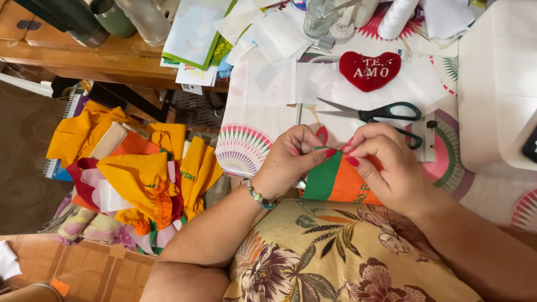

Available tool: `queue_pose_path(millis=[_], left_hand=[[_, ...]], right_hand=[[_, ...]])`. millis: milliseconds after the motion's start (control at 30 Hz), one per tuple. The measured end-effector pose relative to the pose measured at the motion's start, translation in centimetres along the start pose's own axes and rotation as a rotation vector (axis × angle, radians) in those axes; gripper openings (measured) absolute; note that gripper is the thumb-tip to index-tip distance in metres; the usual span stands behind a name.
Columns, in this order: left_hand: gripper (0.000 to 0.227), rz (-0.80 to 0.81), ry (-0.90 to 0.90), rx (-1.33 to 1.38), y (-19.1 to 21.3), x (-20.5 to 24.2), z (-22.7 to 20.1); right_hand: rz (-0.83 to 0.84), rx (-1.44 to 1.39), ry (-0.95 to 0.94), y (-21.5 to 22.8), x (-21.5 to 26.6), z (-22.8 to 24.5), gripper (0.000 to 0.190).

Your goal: The person hand-sews an orange and green fabric mask using a needle and thread, then picks up a yellow mask and a smartphone. They place the masks on the table and interact with the phone screen.

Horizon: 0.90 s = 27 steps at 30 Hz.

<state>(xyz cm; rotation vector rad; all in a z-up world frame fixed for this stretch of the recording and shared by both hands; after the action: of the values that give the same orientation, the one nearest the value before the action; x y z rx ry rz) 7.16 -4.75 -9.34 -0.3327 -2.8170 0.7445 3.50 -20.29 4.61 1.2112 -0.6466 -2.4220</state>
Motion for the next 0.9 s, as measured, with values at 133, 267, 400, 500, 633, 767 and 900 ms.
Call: queue_pose_path(millis=[133, 267, 400, 500, 633, 767, 900], left_hand=[[0.02, 0.014, 0.001, 0.012, 0.0, -0.4, 0.4], [0.02, 0.009, 0.022, 0.007, -0.2, 0.3, 0.5], [0.018, 0.009, 0.041, -0.014, -0.5, 0.7, -0.1], [0.017, 0.001, 0.04, -0.03, -0.6, 0.8, -0.2], [0.017, -0.014, 0.016, -0.032, -0.7, 0.9, -0.9], [0.015, -0.008, -0.002, -0.05, -0.9, 1.0, -1.2], [0.015, -0.003, -0.008, -0.094, -0.8, 0.8, -1.1]], right_hand=[[-0.02, 0.035, -0.008, -0.5, 0.8, 0.1, 0.008], [-0.018, 0.038, 0.018, -0.6, 1.7, -0.5, 0.007], [-0.071, 0.069, 0.04, -0.3, 2.5, -1.0, 0.008], [-0.077, 0.11, 0.086, -0.5, 3.4, -1.2, 0.007], [-0.089, 0.171, 0.147, -0.6, 4.1, -1.2, 0.005], [-0.102, 0.214, 0.158, -0.9, 4.1, -1.0, 0.004], [-0.038, 0.293, 0.215, -1.9, 3.9, -0.1, 0.004]])
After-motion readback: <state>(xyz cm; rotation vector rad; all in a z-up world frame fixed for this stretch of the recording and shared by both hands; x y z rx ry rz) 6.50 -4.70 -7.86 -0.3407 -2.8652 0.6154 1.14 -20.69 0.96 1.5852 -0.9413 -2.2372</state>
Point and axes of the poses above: each hand's wrist, its own x-axis away from the middle knuckle, its own y-axis out of the back of the hand, z = x × y, the point moved 9 cm from there along -x, towards the middle knuckle, and after that the axes turned 9 degrees about y, right-handed, at the moved point
